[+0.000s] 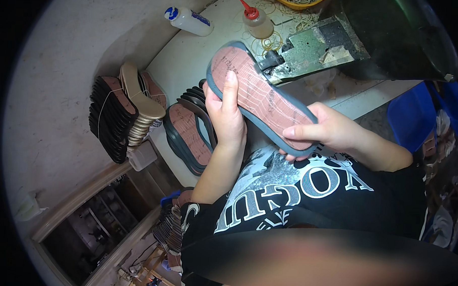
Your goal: The recorder is picking up shoe soles from a stack, inspecting them individually, and placing them into a separate pile.
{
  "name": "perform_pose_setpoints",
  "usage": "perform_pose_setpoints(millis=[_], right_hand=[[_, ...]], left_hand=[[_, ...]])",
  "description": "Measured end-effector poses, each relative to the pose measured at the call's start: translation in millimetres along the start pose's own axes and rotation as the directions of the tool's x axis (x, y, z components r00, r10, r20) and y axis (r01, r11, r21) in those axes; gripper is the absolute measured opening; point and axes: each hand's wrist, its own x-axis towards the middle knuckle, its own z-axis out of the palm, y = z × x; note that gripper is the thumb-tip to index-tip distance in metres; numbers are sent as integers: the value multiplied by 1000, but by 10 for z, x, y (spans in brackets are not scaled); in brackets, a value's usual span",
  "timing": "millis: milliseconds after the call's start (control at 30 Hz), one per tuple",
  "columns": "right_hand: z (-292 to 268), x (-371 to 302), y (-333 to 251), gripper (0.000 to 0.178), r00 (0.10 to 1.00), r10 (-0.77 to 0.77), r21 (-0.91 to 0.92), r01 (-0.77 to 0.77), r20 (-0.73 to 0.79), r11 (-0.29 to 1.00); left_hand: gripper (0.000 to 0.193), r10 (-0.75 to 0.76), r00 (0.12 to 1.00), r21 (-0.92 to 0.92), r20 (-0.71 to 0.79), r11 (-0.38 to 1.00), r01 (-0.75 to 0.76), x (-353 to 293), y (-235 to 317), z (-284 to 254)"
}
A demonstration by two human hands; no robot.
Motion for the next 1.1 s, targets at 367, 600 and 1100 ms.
perform_pose_setpoints(millis=[367, 600, 1100], right_hand=[[101, -91, 39, 26, 997, 12, -27, -10, 75, 1000], [0, -221, 104, 28, 997, 76, -42, -76, -21, 996], [242, 169, 152, 38, 954, -218, 76, 238, -206, 968]], left_hand=[[30, -78, 996, -106, 33, 991, 81, -64, 28, -17], [33, 11, 1000, 42, 0, 999, -11, 1, -61, 56], [36, -128, 988, 257, 84, 961, 102, 470, 170, -43]])
